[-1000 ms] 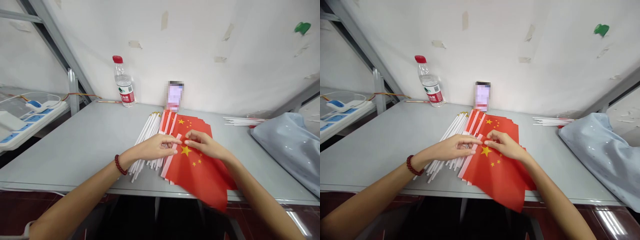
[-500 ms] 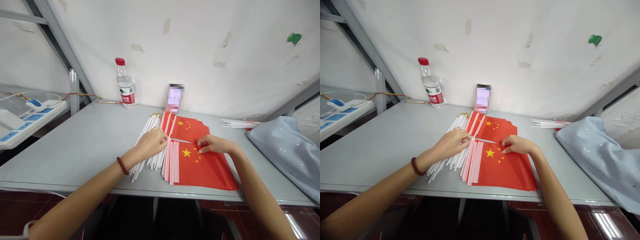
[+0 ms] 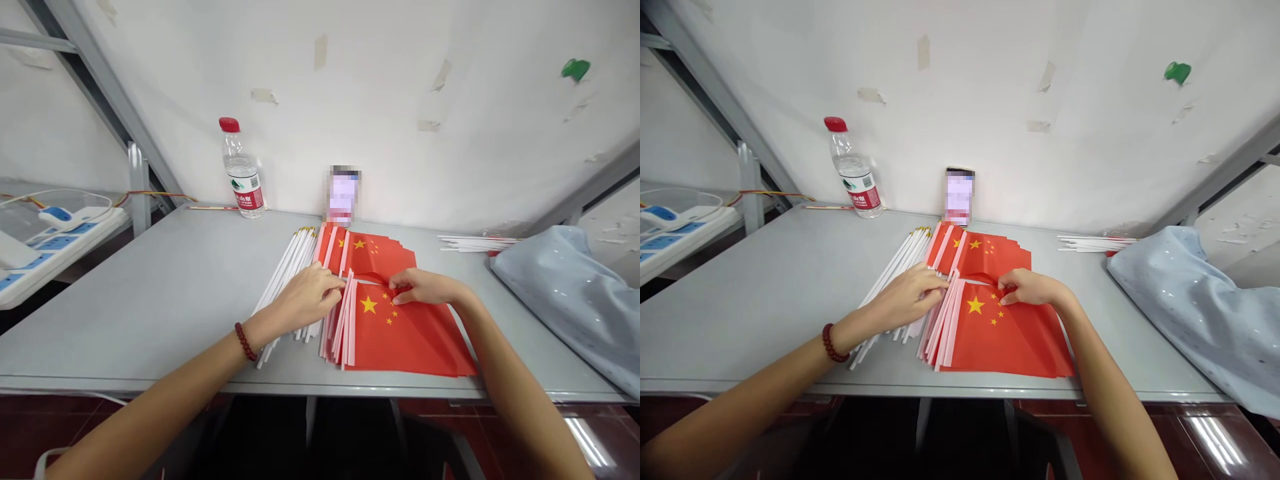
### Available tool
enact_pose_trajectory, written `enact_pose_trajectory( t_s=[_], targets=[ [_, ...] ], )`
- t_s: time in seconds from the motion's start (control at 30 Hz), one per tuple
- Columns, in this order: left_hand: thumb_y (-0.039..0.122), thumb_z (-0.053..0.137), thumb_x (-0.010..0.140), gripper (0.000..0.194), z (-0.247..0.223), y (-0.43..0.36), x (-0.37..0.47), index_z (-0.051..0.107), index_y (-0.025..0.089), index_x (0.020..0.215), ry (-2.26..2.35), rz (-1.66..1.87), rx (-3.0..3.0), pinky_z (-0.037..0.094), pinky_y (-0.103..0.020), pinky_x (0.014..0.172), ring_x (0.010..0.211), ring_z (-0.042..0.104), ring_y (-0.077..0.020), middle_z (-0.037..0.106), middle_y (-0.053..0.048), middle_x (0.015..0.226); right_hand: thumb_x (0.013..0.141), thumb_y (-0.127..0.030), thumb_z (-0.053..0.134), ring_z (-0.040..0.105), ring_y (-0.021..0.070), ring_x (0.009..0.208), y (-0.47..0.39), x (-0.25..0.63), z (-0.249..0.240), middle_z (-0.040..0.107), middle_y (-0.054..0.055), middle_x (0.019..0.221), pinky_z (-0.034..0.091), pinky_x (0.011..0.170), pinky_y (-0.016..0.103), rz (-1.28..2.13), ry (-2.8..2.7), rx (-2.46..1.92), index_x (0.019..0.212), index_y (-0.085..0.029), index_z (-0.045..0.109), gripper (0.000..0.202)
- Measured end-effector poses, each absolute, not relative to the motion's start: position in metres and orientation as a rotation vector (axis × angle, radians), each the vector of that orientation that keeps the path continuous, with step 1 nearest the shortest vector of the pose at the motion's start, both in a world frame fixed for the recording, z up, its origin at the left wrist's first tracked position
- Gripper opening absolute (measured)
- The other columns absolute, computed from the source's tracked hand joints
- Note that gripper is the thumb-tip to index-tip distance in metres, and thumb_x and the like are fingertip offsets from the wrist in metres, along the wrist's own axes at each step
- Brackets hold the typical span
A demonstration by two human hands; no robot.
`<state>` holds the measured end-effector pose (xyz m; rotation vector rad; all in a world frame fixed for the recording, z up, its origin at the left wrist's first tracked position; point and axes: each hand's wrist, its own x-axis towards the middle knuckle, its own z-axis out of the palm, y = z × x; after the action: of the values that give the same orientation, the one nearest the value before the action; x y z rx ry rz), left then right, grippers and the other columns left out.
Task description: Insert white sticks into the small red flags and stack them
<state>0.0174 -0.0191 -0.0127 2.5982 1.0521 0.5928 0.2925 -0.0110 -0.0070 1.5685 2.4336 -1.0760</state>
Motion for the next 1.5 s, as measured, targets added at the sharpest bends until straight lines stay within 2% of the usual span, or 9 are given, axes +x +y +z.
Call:
enact_pose_trajectory(
  t_s=[0.17,0.47,0.57,0.77,0.9,1.2,1.3,1.37,1.5],
  targets=[
    [0.016,0.047,0.079,0.016,-0.017,-0.018,0.017,0.063,0.017,0.078,1.169,0.497,2.694,0.040,-0.032,0.069,0.080,0.052,-0.0218,0.064,-0.006,0.074,0.077,-0.034,0.057,0.043,0.0146,0.066,-0.011,0.292,-0.007,0.052,0.001,0.073,0.034,0.059,0.027,-1.078,2.435,1.580,0.075,-0.018,0.056,0.016],
    [0.008,0.047,0.074,0.014,-0.027,-0.028,0.022,0.058,0.016,0.069,1.312,0.281,2.926,0.038,-0.038,0.065,0.083,0.054,-0.0276,0.064,-0.011,0.076,0.076,-0.032,0.057,0.043,0.0146,0.064,-0.012,0.290,-0.005,0.051,0.000,0.071,0.033,0.059,0.027,-1.088,2.423,1.585,0.072,-0.019,0.054,0.015],
    [0.006,0.046,0.071,0.015,-0.030,-0.030,0.024,0.057,0.016,0.067,1.349,0.360,2.918,0.038,-0.038,0.064,0.080,0.054,-0.0269,0.063,-0.011,0.073,0.076,-0.030,0.057,0.043,0.0144,0.065,-0.012,0.290,-0.006,0.051,0.000,0.070,0.033,0.059,0.027,-1.113,2.428,1.575,0.071,-0.018,0.053,0.013],
    [0.023,0.050,0.077,0.018,-0.014,-0.021,0.019,0.053,0.019,0.059,1.574,0.722,2.505,0.040,-0.034,0.064,0.073,0.053,-0.0218,0.060,-0.005,0.063,0.076,-0.031,0.058,0.042,0.0137,0.063,-0.014,0.288,-0.006,0.051,0.000,0.070,0.033,0.058,0.027,-1.133,2.440,1.587,0.071,-0.018,0.053,0.014],
    [0.024,0.054,0.072,0.014,-0.001,-0.012,0.009,0.055,0.019,0.058,1.622,0.965,2.256,0.039,-0.030,0.062,0.069,0.053,-0.0182,0.054,-0.001,0.058,0.077,-0.035,0.058,0.040,0.0129,0.060,-0.016,0.286,-0.003,0.051,-0.001,0.067,0.031,0.056,0.026,-1.160,2.478,1.623,0.071,-0.018,0.054,0.019],
    [0.023,0.056,0.072,0.013,0.003,-0.012,0.008,0.058,0.018,0.060,1.542,1.098,2.141,0.039,-0.027,0.061,0.063,0.051,-0.0140,0.051,0.002,0.056,0.080,-0.037,0.057,0.044,0.0134,0.061,-0.018,0.276,-0.007,0.053,0.000,0.068,0.034,0.057,0.027,-1.128,2.532,1.703,0.071,-0.018,0.053,0.021],
    [0.022,0.056,0.073,0.012,0.000,-0.012,0.007,0.058,0.018,0.062,1.473,1.068,2.196,0.040,-0.028,0.063,0.064,0.052,-0.0141,0.055,0.001,0.058,0.080,-0.043,0.059,0.055,0.0181,0.072,-0.017,0.274,-0.009,0.061,0.003,0.079,0.042,0.065,0.031,-1.172,2.584,1.815,0.080,-0.019,0.056,0.025],
    [0.022,0.056,0.076,0.013,-0.003,-0.013,0.007,0.058,0.018,0.064,1.348,1.012,2.287,0.041,-0.028,0.064,0.065,0.053,-0.0139,0.057,0.001,0.061,0.078,-0.048,0.062,0.058,0.0229,0.087,-0.016,0.275,-0.009,0.063,0.008,0.096,0.045,0.074,0.035,-1.083,2.712,2.055,0.096,-0.020,0.056,0.034],
    [0.024,0.054,0.083,0.015,-0.007,-0.016,0.008,0.061,0.018,0.071,1.023,0.897,2.449,0.042,-0.026,0.064,0.068,0.054,-0.0125,0.061,0.000,0.067,0.077,-0.048,0.064,0.049,0.0285,0.117,-0.009,0.284,-0.008,0.047,0.013,0.133,0.047,0.085,0.040,-0.849,2.981,2.521,0.129,-0.024,0.040,0.062]
  ],
)
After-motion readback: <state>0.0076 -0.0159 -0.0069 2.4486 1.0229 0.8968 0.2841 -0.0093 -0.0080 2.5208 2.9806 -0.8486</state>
